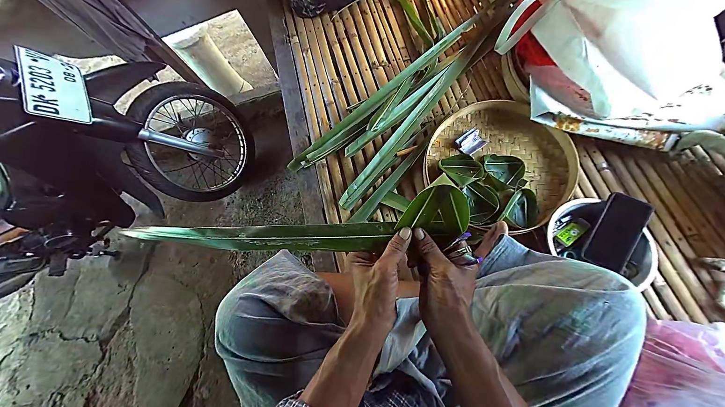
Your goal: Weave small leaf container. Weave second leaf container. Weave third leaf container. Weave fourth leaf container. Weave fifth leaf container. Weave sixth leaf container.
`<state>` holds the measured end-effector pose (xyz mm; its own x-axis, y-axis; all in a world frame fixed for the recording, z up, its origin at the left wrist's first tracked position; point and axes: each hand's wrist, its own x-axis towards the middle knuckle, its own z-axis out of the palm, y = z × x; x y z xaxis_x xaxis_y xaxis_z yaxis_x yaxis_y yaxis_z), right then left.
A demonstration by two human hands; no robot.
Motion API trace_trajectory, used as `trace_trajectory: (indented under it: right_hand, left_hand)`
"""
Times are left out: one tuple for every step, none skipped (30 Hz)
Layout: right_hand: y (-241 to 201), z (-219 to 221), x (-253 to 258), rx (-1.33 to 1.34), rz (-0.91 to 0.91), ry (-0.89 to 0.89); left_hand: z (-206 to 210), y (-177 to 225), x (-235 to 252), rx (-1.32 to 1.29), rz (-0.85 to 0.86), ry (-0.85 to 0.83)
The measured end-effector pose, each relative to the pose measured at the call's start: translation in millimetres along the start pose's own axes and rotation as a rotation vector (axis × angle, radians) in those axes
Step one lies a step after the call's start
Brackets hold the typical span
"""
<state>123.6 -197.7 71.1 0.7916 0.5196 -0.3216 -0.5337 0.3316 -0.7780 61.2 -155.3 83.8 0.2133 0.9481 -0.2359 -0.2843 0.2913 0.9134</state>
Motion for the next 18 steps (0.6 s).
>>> trace_trajectory:
  right_hand:
    - [-0.1, 0.6, 0.1, 0.002, -0.007, 0.006]
    - [-0.4, 1.1, -0.1, 0.003, -0.016, 0.011]
    - [-0.6, 1.3, -0.5, 0.001, -0.032, 0.011]
    - [-0.7, 1.2, -0.4, -0.010, -0.057, 0.014]
    - [-1.2, 0.4, 0.1, -0.029, -0.082, 0.014]
    - [-1.7, -0.7, 1.7, -0.050, -0.111, 0.015]
    - [-1.5, -2.3, 3.7, -0.072, -0.146, 0.017]
    - [-1.3, -3.9, 5.7, -0.087, -0.180, 0.020]
    - [-1.8, -5.9, 7.0, -0.098, -0.203, 0.011]
    - [-2.1, -8.1, 7.9, -0.107, -0.223, -0.001]
    - [-2.0, -9.8, 7.9, -0.119, -0.251, -0.013]
    - [-1.5, -11.3, 7.4, -0.145, -0.291, -0.027]
    - [-0.9, -12.7, 7.5, -0.185, -0.353, -0.047]
    - [-0.7, -13.5, 7.7, -0.230, -0.421, -0.065]
    - [-0.6, -14.4, 7.4, -0.285, -0.482, -0.068]
    - [-1.2, -15.1, 6.7, -0.351, -0.533, -0.067]
    - [-1.7, -15.7, 6.4, -0.420, -0.585, -0.064]
    - [-2.3, -16.3, 6.2, -0.495, -0.638, -0.061]
  left_hand:
    - [0.4, 1.1, 0.5, 0.008, 0.003, 0.000]
    - [0.6, 2.0, 0.4, 0.017, 0.004, -0.001]
    - [0.8, 3.0, -0.6, 0.023, 0.000, -0.004]
    - [0.5, 4.0, -2.0, 0.025, -0.006, -0.007]
    - [-0.4, 5.3, -3.4, 0.021, -0.014, -0.012]
    - [-2.0, 6.9, -4.2, 0.010, -0.025, -0.012]
    - [-4.3, 8.4, -4.5, -0.003, -0.036, -0.008]
    - [-6.9, 9.9, -4.0, -0.012, -0.048, 0.001]
    - [-9.1, 11.5, -3.2, -0.024, -0.061, 0.010]
    - [-10.9, 13.4, -2.6, -0.036, -0.076, 0.014]
    - [-12.5, 15.8, -2.5, -0.042, -0.091, 0.013]
    - [-13.7, 18.7, -3.0, -0.045, -0.105, 0.010]
    - [-14.3, 22.2, -3.7, -0.047, -0.109, 0.001]
    - [-14.8, 25.4, -4.9, -0.047, -0.100, -0.009]
    - [-15.7, 27.4, -6.8, -0.041, -0.083, -0.020]
    - [-16.4, 29.0, -8.8, -0.030, -0.058, -0.029]
    - [-17.0, 30.7, -10.2, -0.016, -0.032, -0.043]
    - [-17.7, 32.8, -11.2, -0.004, -0.010, -0.059]
